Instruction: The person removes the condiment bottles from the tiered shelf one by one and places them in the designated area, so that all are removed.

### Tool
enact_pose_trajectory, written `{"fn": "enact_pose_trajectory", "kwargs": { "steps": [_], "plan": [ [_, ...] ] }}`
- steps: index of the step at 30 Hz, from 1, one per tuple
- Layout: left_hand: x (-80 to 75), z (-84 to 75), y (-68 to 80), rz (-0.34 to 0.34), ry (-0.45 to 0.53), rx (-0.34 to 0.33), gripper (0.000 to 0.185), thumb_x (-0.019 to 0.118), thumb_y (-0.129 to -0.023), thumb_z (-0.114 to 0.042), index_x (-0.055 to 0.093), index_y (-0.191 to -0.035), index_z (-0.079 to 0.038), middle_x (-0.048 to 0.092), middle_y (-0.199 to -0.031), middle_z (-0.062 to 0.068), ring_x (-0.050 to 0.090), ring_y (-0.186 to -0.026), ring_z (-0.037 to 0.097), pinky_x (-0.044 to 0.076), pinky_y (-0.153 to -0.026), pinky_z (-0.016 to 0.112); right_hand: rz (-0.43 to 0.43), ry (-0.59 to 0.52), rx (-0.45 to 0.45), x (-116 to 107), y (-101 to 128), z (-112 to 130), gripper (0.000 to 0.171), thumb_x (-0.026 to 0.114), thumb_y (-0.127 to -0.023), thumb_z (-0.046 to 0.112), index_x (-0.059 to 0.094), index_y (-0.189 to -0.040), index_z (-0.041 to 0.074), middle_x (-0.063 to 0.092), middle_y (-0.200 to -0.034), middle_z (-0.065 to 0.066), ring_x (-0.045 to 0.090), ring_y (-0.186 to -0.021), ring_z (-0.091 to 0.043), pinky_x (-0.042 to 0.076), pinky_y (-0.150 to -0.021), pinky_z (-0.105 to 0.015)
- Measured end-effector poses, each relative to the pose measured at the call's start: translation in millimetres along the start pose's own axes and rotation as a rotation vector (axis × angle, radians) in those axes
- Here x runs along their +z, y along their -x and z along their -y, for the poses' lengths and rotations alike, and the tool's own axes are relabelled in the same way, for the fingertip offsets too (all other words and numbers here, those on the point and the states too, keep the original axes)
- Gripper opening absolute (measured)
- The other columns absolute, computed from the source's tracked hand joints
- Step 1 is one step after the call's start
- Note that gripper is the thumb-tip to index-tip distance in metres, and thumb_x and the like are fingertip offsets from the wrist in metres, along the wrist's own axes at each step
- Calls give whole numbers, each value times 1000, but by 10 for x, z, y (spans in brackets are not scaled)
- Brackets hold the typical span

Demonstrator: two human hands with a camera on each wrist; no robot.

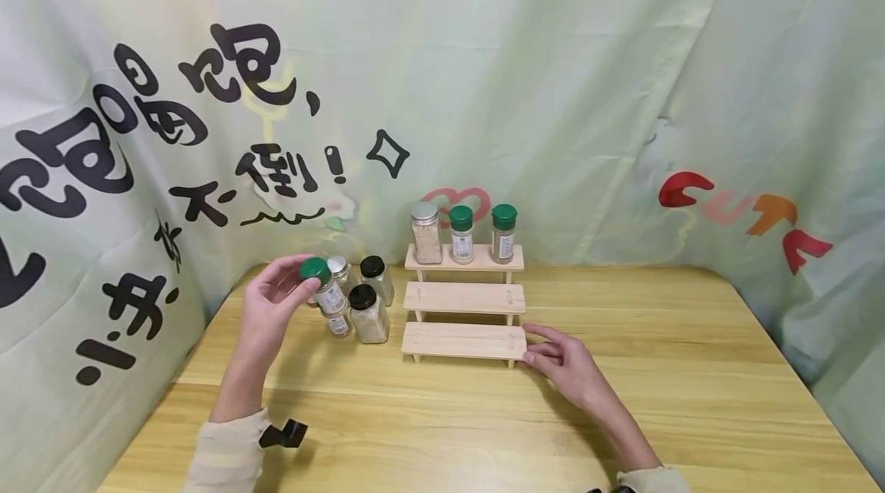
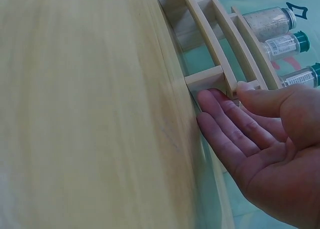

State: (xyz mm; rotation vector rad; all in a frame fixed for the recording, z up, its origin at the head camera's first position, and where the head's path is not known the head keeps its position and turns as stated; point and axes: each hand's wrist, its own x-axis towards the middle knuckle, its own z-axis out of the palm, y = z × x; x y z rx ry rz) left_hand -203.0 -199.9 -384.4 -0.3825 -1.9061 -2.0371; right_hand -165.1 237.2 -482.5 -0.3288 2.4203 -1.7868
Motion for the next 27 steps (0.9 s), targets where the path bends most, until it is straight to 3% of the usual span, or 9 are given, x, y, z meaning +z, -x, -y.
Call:
{"fn": "enact_pose_trajectory", "kwargs": {
  "steps": [4, 10, 20, 27],
  "plan": [
    [-82, -1, -21, -40, -14, -18, 38, 74, -88, 11, 61, -124, 10, 68, -114, 8, 66, -100, 17, 59, -73, 19, 1, -7, 3, -1, 9, -2, 51, 64, -100, 1, 46, -147, -10, 71, -115, -27, 75, -96, -24, 60, -80, -24],
    [-201, -7, -44, -90, -18, -17, 38, 73, -89, 11, 61, -124, 11, 66, -117, 10, 66, -107, 20, 57, -92, 23, 3, -18, 7, -1, 20, -4, 52, 64, -100, 1, 45, -148, -10, 70, -117, -27, 75, -97, -24, 60, -81, -24],
    [-385, 15, -68, -147, -25, -31, 37, 73, -91, 8, 60, -125, 11, 66, -116, 11, 66, -107, 20, 57, -92, 23, 9, -21, 7, -10, 12, -2, 51, 62, -101, 0, 44, -148, -10, 70, -117, -28, 75, -96, -23, 60, -81, -23],
    [-529, 112, -75, -181, -44, -103, 39, 74, -93, 1, 60, -128, 8, 65, -120, 9, 64, -113, 19, 55, -96, 21, 9, -12, 4, -11, 4, -4, 51, 63, -101, 1, 45, -147, -10, 71, -114, -26, 75, -96, -23, 60, -80, -22]
  ]
}}
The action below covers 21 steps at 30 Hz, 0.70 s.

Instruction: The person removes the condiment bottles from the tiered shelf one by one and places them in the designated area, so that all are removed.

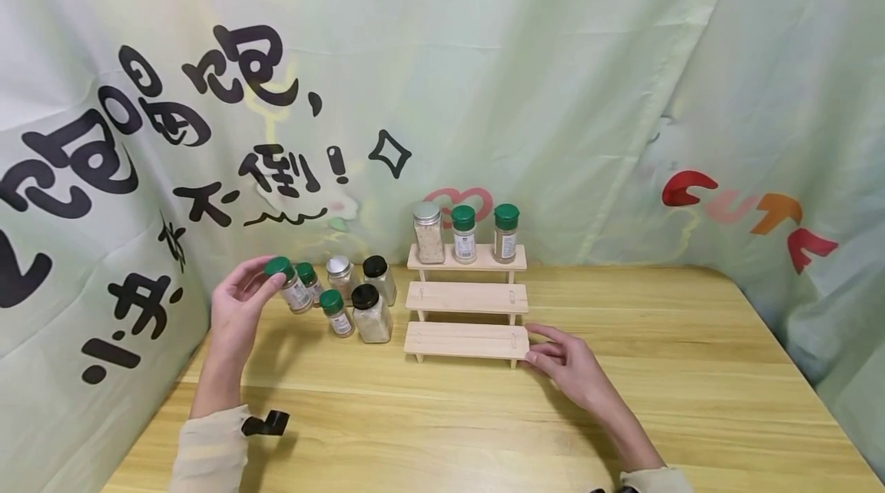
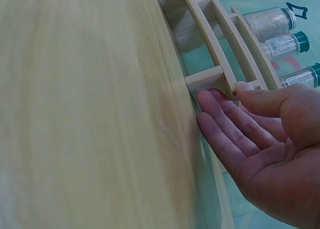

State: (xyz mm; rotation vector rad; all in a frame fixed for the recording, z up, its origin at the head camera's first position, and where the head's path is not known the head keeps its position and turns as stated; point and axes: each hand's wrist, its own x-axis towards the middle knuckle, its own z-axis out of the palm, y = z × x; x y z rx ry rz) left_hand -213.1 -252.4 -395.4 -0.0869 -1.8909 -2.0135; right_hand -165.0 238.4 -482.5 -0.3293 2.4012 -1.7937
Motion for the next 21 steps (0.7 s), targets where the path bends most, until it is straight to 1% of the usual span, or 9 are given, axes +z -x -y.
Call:
{"fn": "enact_pose_trajectory", "kwargs": {
  "steps": [5, 11, 16, 21],
  "plan": [
    [-85, 92, -41, -9, -31, -52, 40, 75, -93, -1, 59, -128, 9, 65, -120, 6, 65, -113, 17, 54, -97, 20, 0, 7, 8, 1, -5, 7, 51, 63, -101, 2, 44, -148, -10, 70, -118, -27, 75, -98, -23, 60, -82, -23],
    [-160, 163, -65, 31, -87, -107, 44, 75, -93, -3, 57, -131, 10, 64, -121, 3, 64, -113, 15, 53, -97, 19, -8, 16, 4, -4, -5, 20, 51, 63, -101, 1, 45, -147, -10, 71, -115, -26, 75, -96, -22, 60, -81, -23],
    [-218, 302, -82, 58, -49, -131, 46, 73, -94, 0, 53, -133, 13, 64, -120, 4, 67, -106, 12, 55, -95, 20, -8, 22, 6, -1, 3, 20, 51, 63, -101, 2, 46, -147, -10, 71, -114, -25, 74, -96, -22, 59, -80, -22],
    [-260, 448, -106, 53, -21, -153, 47, 73, -93, 3, 52, -133, 15, 66, -117, 4, 68, -104, 10, 55, -94, 20, -9, 34, 13, 4, 4, 15, 51, 63, -101, 3, 46, -147, -9, 71, -115, -24, 74, -96, -21, 59, -80, -21]
  ]
}}
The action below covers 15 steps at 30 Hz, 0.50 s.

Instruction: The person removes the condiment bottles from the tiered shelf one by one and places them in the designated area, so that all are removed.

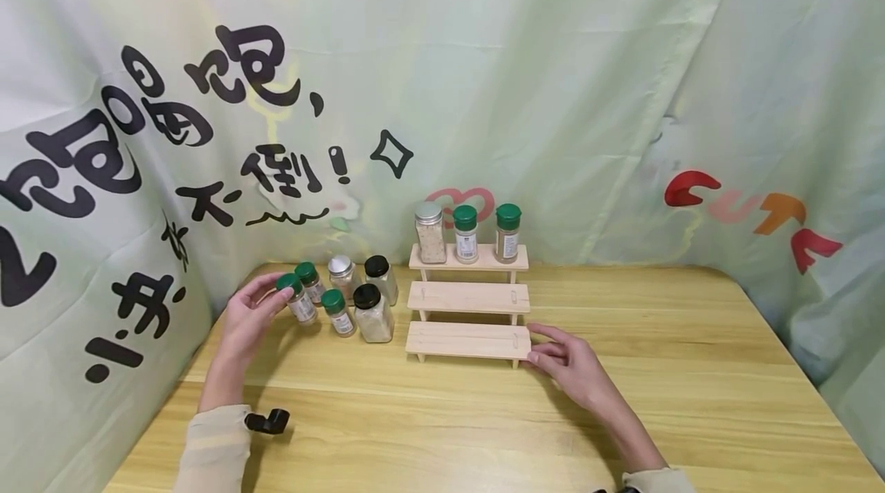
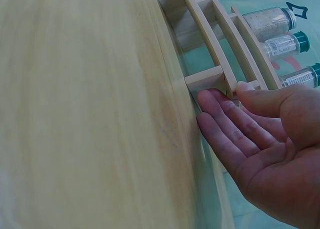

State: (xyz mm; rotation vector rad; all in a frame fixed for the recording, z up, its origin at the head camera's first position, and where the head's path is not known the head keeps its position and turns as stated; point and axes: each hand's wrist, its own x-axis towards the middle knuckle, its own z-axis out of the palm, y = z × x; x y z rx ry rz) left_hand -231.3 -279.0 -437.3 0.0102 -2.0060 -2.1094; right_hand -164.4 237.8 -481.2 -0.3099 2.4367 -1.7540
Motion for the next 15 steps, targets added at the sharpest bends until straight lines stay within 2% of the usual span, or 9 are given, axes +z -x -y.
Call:
{"fn": "enact_pose_trajectory", "kwargs": {
  "steps": [9, 15],
  "plan": [
    [-72, 159, -20, 13, -36, -57, 42, 75, -91, 3, 58, -130, 8, 67, -114, -4, 66, -107, 10, 55, -94, 20, 4, -12, 3, 6, -1, -1, 51, 63, -101, 2, 45, -147, -9, 72, -113, -24, 75, -95, -23, 59, -81, -22],
    [-96, 211, -23, 50, -70, -99, 51, 76, -92, -2, 52, -136, 10, 63, -122, 2, 64, -110, 10, 54, -96, 20, 19, -54, 2, -3, -7, 3, 51, 61, -101, -1, 42, -148, -12, 69, -117, -29, 75, -96, -25, 60, -83, -24]
  ]
}}
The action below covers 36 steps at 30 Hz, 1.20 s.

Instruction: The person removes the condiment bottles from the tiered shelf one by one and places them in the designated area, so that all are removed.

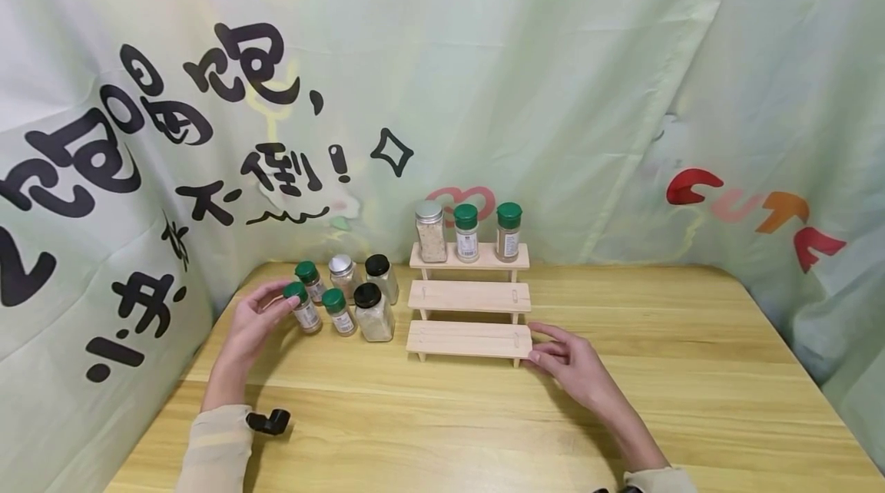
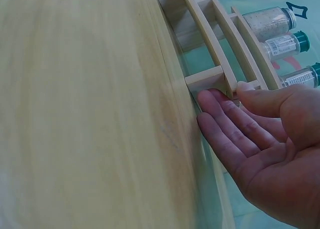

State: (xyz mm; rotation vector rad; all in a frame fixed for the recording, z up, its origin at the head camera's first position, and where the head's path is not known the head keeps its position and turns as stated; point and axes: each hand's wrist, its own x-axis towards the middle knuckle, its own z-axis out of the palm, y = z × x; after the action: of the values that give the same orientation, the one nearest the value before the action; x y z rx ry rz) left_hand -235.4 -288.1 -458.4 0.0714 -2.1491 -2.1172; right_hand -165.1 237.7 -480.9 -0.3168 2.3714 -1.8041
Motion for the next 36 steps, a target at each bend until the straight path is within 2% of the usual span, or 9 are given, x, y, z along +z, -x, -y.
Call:
{"fn": "enact_pose_trajectory", "kwargs": {
  "steps": [5, 11, 22, 29, 36],
  "plan": [
    [-21, 19, 8, 35, -21, -38, 56, 76, -92, -4, 50, -139, 9, 60, -127, 7, 64, -110, 10, 53, -98, 20, 3, -20, -4, -4, 3, 1, 52, 61, -101, -2, 42, -148, -13, 68, -118, -31, 75, -97, -26, 61, -84, -25],
    [-43, 63, 1, 73, -24, -50, 58, 76, -92, -4, 48, -142, 8, 62, -127, 5, 64, -111, 9, 53, -100, 22, 10, -26, -13, -5, 2, 0, 52, 61, -101, -1, 41, -148, -13, 69, -116, -31, 75, -97, -26, 60, -85, -26],
    [-89, 89, -5, 89, -4, -76, 57, 74, -95, -6, 47, -144, 5, 59, -131, 7, 62, -114, 11, 53, -100, 23, -6, 20, -10, -10, -1, 11, 52, 63, -101, 3, 43, -148, -11, 70, -116, -27, 75, -97, -23, 60, -83, -23],
    [-99, 106, -17, 100, 9, -75, 57, 75, -94, -4, 48, -143, 4, 58, -130, 6, 63, -113, 12, 53, -100, 24, -1, -2, -14, -4, 4, 8, 52, 61, -102, 1, 42, -148, -12, 69, -117, -31, 75, -97, -25, 60, -84, -25],
    [-111, 95, -2, 104, -32, -53, 62, 76, -93, -7, 46, -146, 2, 57, -134, 4, 63, -115, 10, 53, -100, 22, -2, 1, -6, 7, 9, 2, 52, 61, -102, 0, 42, -148, -13, 71, -113, -28, 75, -97, -25, 60, -84, -24]
  ]
}}
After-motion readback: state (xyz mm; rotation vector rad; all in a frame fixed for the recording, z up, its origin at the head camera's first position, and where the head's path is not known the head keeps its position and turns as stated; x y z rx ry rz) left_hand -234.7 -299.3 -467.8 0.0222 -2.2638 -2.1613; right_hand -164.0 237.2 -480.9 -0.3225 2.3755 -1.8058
